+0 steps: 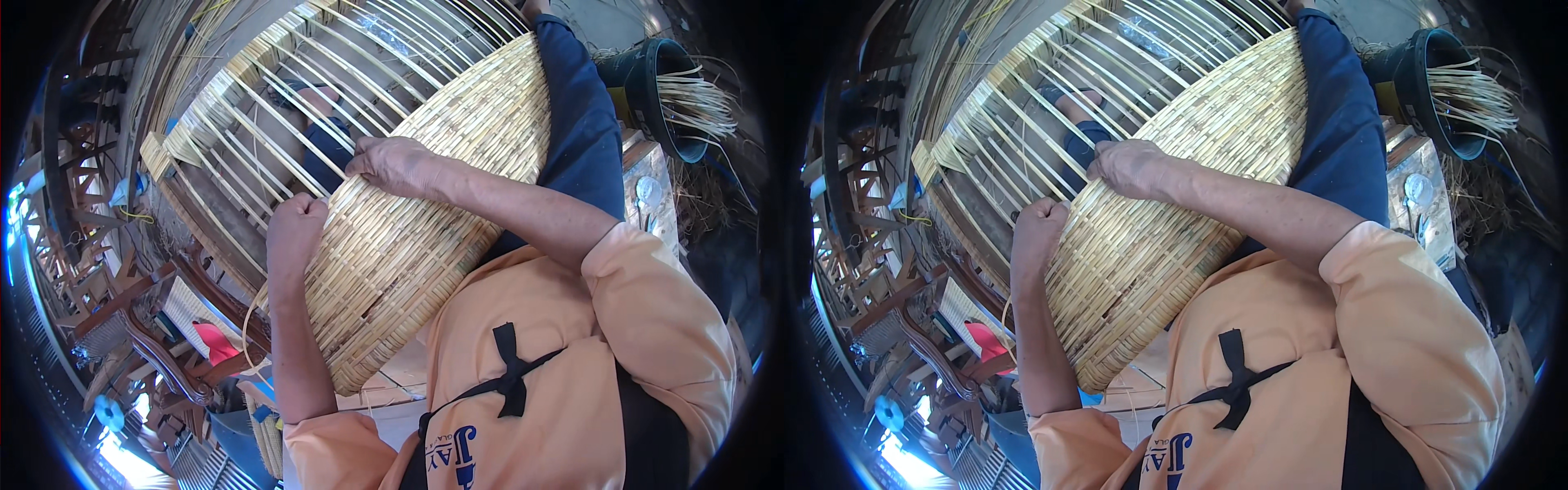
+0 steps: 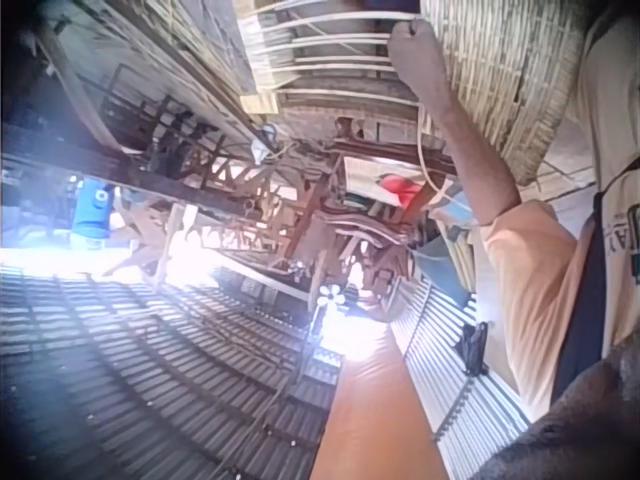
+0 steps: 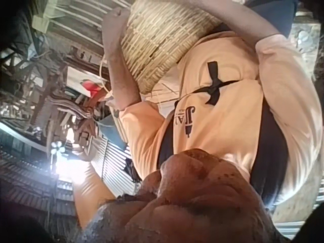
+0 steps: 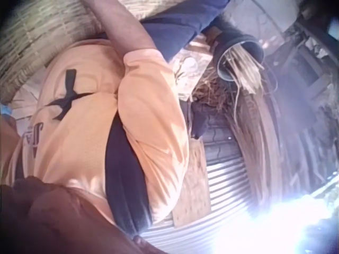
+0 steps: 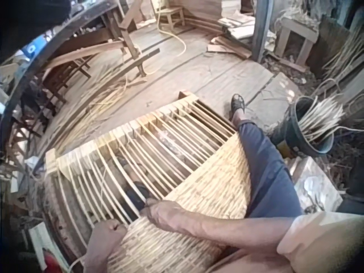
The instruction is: Weaving bamboo or rattan strips into a wooden furniture frame to create a component.
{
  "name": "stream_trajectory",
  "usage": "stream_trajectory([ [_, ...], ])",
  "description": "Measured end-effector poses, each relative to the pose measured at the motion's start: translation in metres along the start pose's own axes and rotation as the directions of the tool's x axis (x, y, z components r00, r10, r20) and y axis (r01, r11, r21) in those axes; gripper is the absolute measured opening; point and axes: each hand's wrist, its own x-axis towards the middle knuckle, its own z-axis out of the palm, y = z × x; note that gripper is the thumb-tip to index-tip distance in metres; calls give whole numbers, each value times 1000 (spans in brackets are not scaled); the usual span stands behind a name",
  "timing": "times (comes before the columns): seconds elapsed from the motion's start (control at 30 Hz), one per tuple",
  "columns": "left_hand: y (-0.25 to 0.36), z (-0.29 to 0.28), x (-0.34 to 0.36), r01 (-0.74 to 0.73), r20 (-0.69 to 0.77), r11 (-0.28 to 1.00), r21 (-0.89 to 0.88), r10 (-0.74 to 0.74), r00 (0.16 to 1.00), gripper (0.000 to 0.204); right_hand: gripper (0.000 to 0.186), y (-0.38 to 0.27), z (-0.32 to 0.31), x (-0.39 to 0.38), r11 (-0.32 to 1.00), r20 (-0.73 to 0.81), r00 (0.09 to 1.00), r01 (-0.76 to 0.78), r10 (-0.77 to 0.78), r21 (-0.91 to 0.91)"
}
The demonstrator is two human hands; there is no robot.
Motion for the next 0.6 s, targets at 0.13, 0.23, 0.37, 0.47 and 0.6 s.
stream_trajectory([
  [0.13, -9, 0, 4, -9, 21, 1000, -6, 9, 1000, 32, 26, -6, 0, -4, 997, 44, 999, -8, 12, -78],
  [0.23, -4, -3, 1, -18, 1, 1000, 0, 18, 1000, 33, 28, 0, 8, -1, 994, 33, 999, -17, 21, -109],
  [0.37, 13, -22, -26, -53, -141, 993, 107, 68, 988, 31, 33, -11, 2, 6, 981, 17, 987, 163, -162, -103],
  [0.47, -8, -49, -56, -40, -425, 997, 65, 63, 903, 30, 35, -16, 1, 9, 958, 48, 974, 228, -223, -175],
  [0.6, -93, -64, -81, 163, -523, 986, 40, -118, 844, 43, 37, -20, 0, 14, 970, 218, 966, 179, -141, -165],
])
